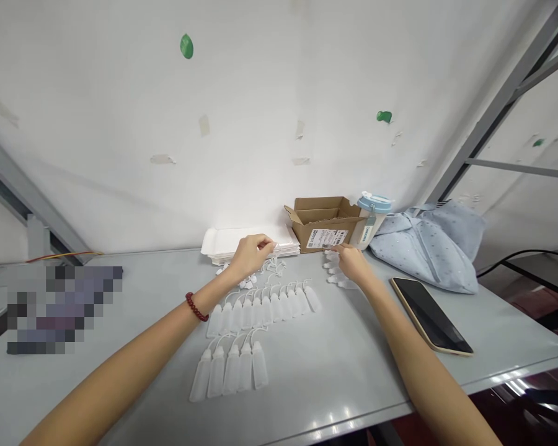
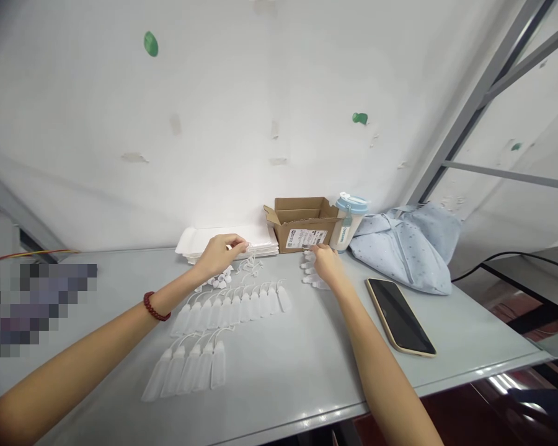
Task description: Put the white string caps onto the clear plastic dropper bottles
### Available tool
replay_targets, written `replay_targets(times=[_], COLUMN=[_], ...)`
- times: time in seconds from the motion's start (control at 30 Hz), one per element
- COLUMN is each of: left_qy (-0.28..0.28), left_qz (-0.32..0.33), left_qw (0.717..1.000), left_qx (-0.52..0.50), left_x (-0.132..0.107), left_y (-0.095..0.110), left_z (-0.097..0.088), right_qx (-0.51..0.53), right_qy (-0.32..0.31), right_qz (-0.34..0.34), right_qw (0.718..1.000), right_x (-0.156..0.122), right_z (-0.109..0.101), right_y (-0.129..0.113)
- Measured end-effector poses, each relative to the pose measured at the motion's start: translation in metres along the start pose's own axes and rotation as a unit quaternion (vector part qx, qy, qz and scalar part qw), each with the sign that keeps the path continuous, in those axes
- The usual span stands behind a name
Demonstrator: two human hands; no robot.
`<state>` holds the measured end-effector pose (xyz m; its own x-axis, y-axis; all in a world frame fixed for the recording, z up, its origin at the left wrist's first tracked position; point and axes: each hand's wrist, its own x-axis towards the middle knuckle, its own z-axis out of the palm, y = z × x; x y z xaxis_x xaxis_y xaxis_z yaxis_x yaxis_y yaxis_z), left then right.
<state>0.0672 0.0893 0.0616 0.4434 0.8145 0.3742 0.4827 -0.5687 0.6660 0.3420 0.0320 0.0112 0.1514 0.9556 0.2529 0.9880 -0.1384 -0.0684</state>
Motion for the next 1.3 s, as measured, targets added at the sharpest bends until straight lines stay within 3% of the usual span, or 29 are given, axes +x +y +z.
replay_targets(times=[0.13, 0.27, 0.53, 0.77, 1.03, 1.3], left_qy=[-0.002, 0.003, 0.153, 0.153, 0.135, 0.139], left_qz=[-0.015, -0.029, -0.092, -0.114, -0.111, -0.002], left_qw=[0.999, 0.999, 0.983, 0.975, 0.974, 0.987], left_qx=[-0.031, -0.04, -0.047, -0.111, -0.146, -0.083], left_x=[-0.016, -0.049, -0.101, -0.105, -0.107, -0.111], left_y=[0.001, 0.002, -0.015, -0.014, -0.013, -0.01], left_z=[-0.011, -0.025, -0.042, -0.048, -0.041, -0.035], right_qx=[0.002, 0.005, 0.029, 0.045, 0.093, 0.184], right_qy=[0.006, 0.013, 0.017, 0.014, 0.018, 0.061], right_qz=[0.0, -0.003, 0.003, -0.007, 0.013, 0.061], right_qw=[1.0, 1.0, 0.999, 0.999, 0.995, 0.979], right_x=[0.001, 0.002, 0.005, 0.01, 0.014, 0.009], right_z=[0.002, 0.004, 0.018, 0.022, 0.024, 0.019], right_y=[0.002, 0.004, 0.008, 0.013, 0.013, 0.005])
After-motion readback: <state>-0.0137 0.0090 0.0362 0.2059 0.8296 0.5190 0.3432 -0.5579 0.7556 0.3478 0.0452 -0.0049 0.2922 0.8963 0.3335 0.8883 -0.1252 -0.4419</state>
